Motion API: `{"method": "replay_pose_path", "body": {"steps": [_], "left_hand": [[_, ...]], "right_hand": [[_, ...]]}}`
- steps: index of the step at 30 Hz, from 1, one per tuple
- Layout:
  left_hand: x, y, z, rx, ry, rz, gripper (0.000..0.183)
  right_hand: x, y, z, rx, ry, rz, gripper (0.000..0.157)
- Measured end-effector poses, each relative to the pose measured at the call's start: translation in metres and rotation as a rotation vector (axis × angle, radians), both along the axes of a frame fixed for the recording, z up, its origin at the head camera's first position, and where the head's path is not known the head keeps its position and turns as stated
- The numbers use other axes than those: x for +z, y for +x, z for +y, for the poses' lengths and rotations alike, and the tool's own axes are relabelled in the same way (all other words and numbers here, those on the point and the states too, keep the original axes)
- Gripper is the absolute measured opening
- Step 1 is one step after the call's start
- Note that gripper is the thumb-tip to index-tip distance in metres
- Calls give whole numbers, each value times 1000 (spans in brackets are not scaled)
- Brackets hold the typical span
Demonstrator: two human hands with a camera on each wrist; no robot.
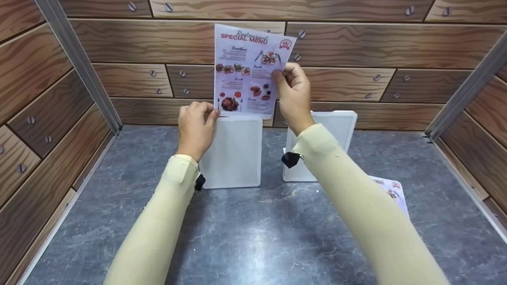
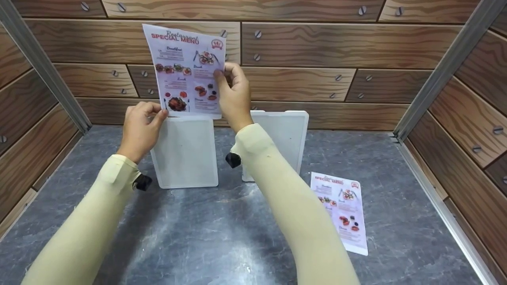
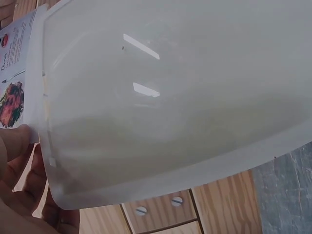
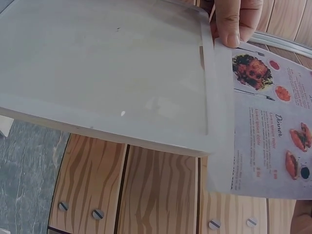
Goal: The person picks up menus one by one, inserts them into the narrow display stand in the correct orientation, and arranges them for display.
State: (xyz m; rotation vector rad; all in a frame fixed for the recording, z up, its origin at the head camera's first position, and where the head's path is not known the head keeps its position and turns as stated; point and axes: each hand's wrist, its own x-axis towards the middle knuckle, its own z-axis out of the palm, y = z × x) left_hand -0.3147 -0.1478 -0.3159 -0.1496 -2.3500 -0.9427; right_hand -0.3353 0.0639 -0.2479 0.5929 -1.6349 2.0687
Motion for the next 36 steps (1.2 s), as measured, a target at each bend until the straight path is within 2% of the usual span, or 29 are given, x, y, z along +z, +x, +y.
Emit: {"method": "replay_pose_path", "body": {"steps": [8,11,19,29,32,36], "left_hand": [[3,1,0,1,16,-57,17],[5,2,-1,3,20,-71,18],[6,4,-13,4,24,-81,21],[4,4,-19,2,11,-108,22],[7,4,-18,-7,36,-87,24],[15,2,-16,-39,125,-7,21]], "right_hand": [[-16,-26,2,-17,-1,38,13],[-13,-23,3,4,-1,13,14],[2,-1,-1,23,53,-29,12],[-4,-3,4,36,88,-107,7],[-3,-3,3,30,88,-115,5],[2,-1,0,12,108,-105,9]]}}
